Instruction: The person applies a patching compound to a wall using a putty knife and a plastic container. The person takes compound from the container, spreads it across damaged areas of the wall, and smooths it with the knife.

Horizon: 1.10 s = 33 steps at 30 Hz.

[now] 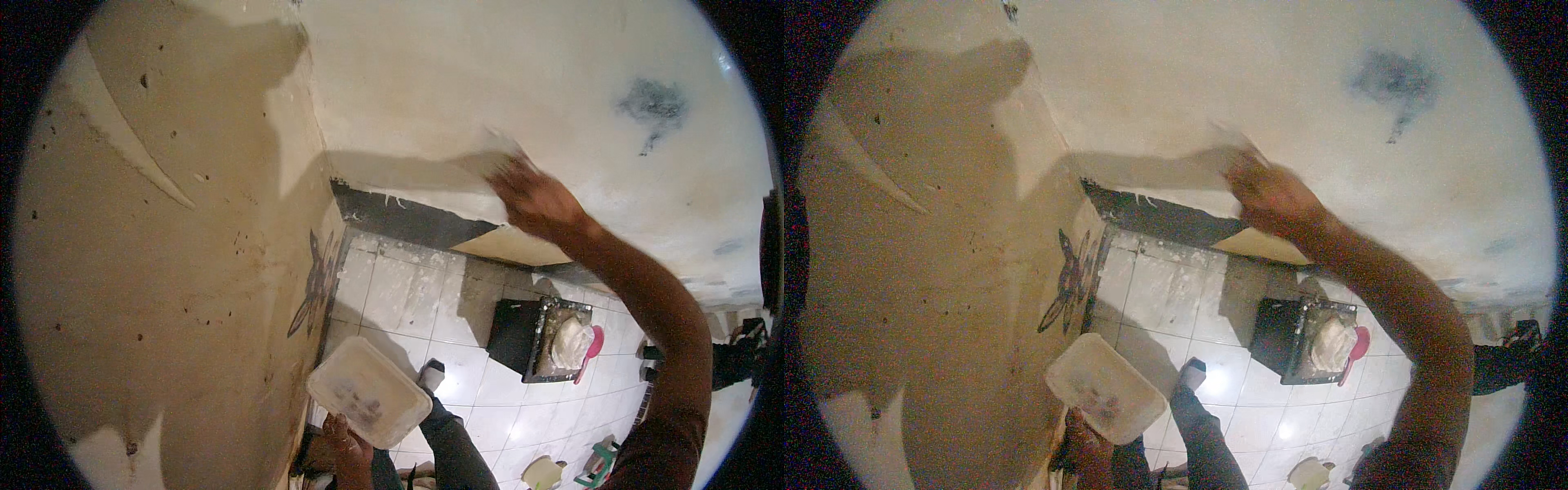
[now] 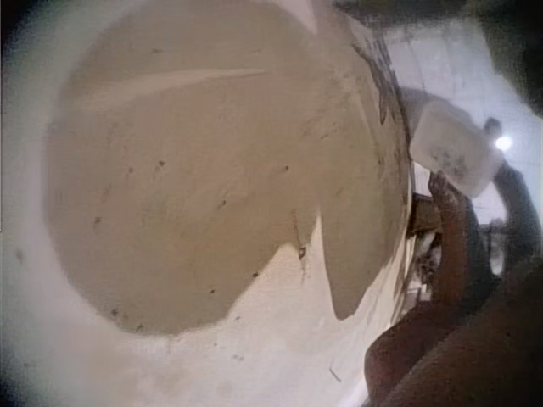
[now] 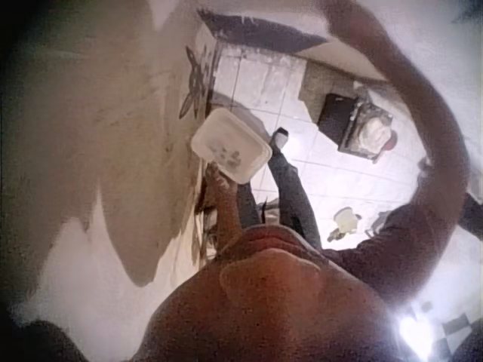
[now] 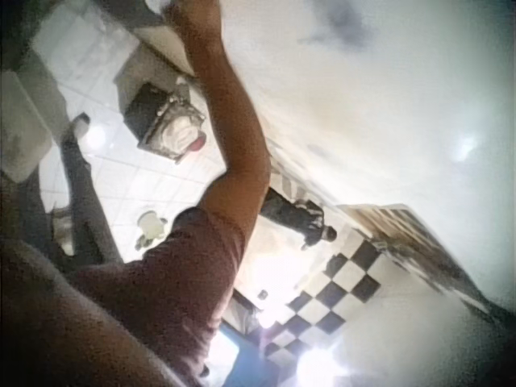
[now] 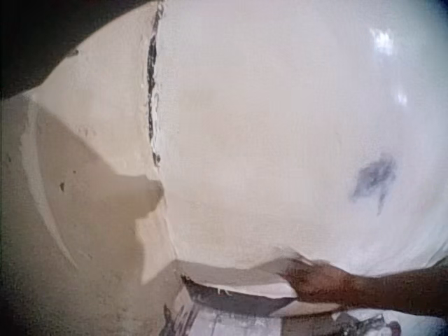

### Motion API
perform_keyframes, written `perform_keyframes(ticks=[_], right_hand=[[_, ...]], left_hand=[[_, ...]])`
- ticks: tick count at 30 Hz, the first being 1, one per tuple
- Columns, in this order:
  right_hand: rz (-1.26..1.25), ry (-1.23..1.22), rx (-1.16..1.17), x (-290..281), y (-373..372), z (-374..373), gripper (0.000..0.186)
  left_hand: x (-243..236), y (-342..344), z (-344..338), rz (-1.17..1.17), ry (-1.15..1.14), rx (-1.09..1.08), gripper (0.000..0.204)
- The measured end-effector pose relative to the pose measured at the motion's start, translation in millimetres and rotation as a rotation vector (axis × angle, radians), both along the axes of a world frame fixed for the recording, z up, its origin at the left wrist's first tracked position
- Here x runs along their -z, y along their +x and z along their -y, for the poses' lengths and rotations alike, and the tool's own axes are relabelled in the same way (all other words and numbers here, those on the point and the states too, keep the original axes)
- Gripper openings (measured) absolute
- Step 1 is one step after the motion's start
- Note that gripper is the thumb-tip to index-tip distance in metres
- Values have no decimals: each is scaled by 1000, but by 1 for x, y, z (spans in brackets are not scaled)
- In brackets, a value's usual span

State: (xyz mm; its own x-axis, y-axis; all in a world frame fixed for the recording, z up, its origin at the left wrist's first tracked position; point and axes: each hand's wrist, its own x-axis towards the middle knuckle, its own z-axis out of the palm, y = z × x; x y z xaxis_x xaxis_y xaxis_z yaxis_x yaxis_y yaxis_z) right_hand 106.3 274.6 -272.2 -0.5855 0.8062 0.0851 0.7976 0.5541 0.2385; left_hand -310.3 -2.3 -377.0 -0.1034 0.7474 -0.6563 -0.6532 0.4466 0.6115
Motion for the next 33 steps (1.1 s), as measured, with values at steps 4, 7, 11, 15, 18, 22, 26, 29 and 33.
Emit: perform_keyframes(ticks=[4, 7, 11, 15, 18, 22, 26, 29, 33], right_hand=[[317, -128, 96, -48, 25, 123, 50], [94, -36, 6, -113, -17, 158, 51], [-584, 16, 481, -147, -63, 202, 35], [-1561, 114, 862, -137, -87, 252, 24], [-1942, -53, 1118, -170, -110, 251, 27], [-2062, -63, 1042, -207, -102, 258, 36], [-2203, 89, 1044, -231, -82, 265, 25], [-2279, 63, 1019, -250, -64, 273, 27], [-2382, 2, 1013, -269, -63, 286, 24]], left_hand=[[-23, 10, -20, 59, -3, -3, 68], [-45, 12, -40, 73, 128, 117, 64], [-65, 27, -49, 12, 181, 105, 59], [-90, 50, -66, 62, 213, 355, 60], [-124, 78, -67, 167, 239, 306, 50], [-191, 113, -74, 141, 206, 366, 42], [-168, 126, -56, 126, 271, 311, 35], [-216, 147, -81, 178, 242, 558, 33], [-251, 156, -82, -492, 687, 795, 29]])
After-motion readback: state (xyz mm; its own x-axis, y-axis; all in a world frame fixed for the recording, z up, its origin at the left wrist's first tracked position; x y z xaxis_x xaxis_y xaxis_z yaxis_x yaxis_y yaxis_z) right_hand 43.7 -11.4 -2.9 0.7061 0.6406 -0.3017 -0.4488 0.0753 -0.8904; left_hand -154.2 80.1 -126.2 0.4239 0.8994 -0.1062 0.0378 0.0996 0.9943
